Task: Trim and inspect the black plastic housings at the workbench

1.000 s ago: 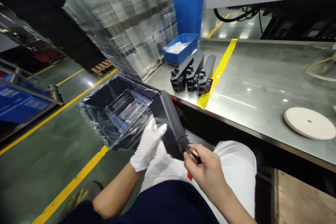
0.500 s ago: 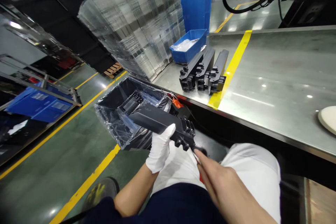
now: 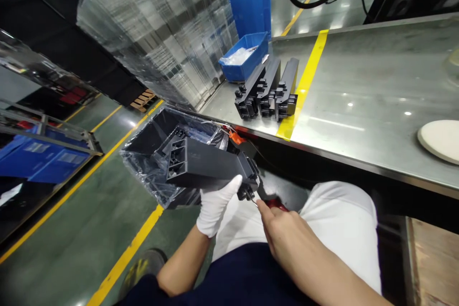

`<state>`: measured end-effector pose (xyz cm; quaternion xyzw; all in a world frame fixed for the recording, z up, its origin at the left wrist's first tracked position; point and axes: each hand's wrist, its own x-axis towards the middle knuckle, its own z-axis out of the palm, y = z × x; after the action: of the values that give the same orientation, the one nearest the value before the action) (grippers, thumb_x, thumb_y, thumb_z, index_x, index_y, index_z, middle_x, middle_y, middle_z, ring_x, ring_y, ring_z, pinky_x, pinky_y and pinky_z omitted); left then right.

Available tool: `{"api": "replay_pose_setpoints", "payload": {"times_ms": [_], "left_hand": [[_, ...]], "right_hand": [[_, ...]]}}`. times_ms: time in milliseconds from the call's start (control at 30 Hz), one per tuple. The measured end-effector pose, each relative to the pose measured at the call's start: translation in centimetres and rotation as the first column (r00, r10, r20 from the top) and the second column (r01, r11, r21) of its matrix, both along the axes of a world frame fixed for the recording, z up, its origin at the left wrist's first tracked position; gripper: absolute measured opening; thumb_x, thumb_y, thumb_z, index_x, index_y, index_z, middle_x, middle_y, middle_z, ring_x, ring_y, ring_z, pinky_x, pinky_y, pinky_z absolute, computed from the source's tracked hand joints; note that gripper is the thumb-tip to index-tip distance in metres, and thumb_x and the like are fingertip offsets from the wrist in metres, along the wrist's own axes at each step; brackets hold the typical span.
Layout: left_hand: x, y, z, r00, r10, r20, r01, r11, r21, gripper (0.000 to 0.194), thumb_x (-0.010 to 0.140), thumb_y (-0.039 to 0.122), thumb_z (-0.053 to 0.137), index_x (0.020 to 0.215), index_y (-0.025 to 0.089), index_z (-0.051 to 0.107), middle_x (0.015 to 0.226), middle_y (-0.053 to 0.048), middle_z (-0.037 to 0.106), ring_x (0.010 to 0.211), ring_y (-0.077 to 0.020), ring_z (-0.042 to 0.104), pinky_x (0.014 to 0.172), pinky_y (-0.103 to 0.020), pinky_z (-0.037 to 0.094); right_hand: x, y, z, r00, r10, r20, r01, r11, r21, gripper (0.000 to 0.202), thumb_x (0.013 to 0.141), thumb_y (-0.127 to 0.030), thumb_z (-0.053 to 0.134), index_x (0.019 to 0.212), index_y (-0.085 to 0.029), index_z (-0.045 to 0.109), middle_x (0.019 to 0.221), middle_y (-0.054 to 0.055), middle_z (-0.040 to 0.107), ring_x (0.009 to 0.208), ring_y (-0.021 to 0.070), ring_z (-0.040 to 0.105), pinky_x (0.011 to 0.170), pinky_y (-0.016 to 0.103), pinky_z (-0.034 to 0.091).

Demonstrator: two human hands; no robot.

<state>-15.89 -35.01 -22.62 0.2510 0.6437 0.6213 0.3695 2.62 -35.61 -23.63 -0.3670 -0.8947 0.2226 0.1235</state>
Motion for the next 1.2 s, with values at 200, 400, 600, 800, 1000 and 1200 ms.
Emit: {"api": "replay_pose_setpoints", "payload": {"times_ms": [200, 400, 600, 800, 1000, 1200], "left_hand": [[-0.3, 0.7, 0.3, 0.989, -0.131, -0.065, 0.132, 0.991, 0.024, 0.066, 0.063, 0.03, 0.095, 0.122, 0.019, 0.069, 0.112, -0.01, 0.079, 0.101, -0.0267, 0.075, 0.102, -0.045, 0.055], [-0.8, 0.9, -0.4, 0.965, -0.256, -0.065, 0.257, 0.967, 0.0, 0.056, 0.069, 0.033, 0.093, 0.117, 0.018, 0.07, 0.119, -0.012, 0.076, 0.105, -0.0269, 0.074, 0.104, -0.046, 0.055], [-0.9, 1.2, -0.2, 0.972, -0.207, -0.113, 0.208, 0.978, -0.003, 0.054, 0.068, 0.033, 0.093, 0.115, 0.017, 0.071, 0.109, -0.011, 0.079, 0.102, -0.027, 0.074, 0.102, -0.046, 0.055], [-0.5, 1.2, 0.0, 0.98, -0.161, -0.119, 0.161, 0.987, -0.008, 0.055, 0.064, 0.032, 0.095, 0.112, 0.015, 0.072, 0.11, -0.012, 0.079, 0.101, -0.0261, 0.074, 0.099, -0.043, 0.057], [-0.4, 1.3, -1.1, 0.995, -0.096, -0.001, 0.096, 0.995, -0.009, 0.053, 0.061, 0.029, 0.095, 0.107, 0.012, 0.075, 0.108, -0.014, 0.079, 0.096, -0.0252, 0.075, 0.099, -0.044, 0.057], [-0.5, 0.9, -1.3, 0.993, -0.082, 0.086, 0.079, 0.996, 0.037, 0.056, 0.059, 0.035, 0.097, 0.107, 0.016, 0.078, 0.105, -0.009, 0.08, 0.096, -0.0239, 0.074, 0.102, -0.044, 0.056]], "right_hand": [[-0.2, -0.2, 0.1, 0.965, 0.074, 0.253, -0.101, 0.991, 0.092, 0.063, 0.073, 0.005, 0.042, 0.132, -0.003, 0.064, 0.07, 0.008, 0.073, 0.048, 0.0237, 0.069, 0.039, 0.03, 0.036], [0.6, 0.4, 1.5, 0.994, 0.087, -0.07, -0.095, 0.989, -0.112, 0.044, 0.096, -0.007, 0.037, 0.129, -0.014, 0.065, 0.079, 0.007, 0.076, 0.058, 0.0183, 0.07, 0.053, 0.026, 0.049], [1.3, 0.9, -0.3, 0.998, -0.017, -0.061, 0.015, 1.0, -0.024, 0.049, 0.094, -0.006, 0.036, 0.137, -0.014, 0.059, 0.087, 0.01, 0.076, 0.06, 0.0184, 0.07, 0.055, 0.026, 0.05], [1.1, 1.6, 1.0, 0.997, -0.036, -0.073, 0.011, 0.946, -0.325, 0.035, 0.104, -0.02, 0.032, 0.108, -0.019, 0.067, 0.078, 0.005, 0.073, 0.063, 0.0189, 0.071, 0.059, 0.026, 0.05], [0.8, 1.4, 1.7, 0.979, -0.072, -0.193, -0.003, 0.932, -0.363, 0.036, 0.105, -0.028, 0.031, 0.119, -0.019, 0.063, 0.084, 0.008, 0.074, 0.073, 0.0227, 0.073, 0.067, 0.032, 0.054], [0.5, 1.5, 1.2, 0.99, -0.039, -0.133, -0.012, 0.932, -0.361, 0.035, 0.105, -0.022, 0.033, 0.117, -0.018, 0.066, 0.084, 0.006, 0.073, 0.071, 0.0213, 0.073, 0.064, 0.03, 0.051]]}}
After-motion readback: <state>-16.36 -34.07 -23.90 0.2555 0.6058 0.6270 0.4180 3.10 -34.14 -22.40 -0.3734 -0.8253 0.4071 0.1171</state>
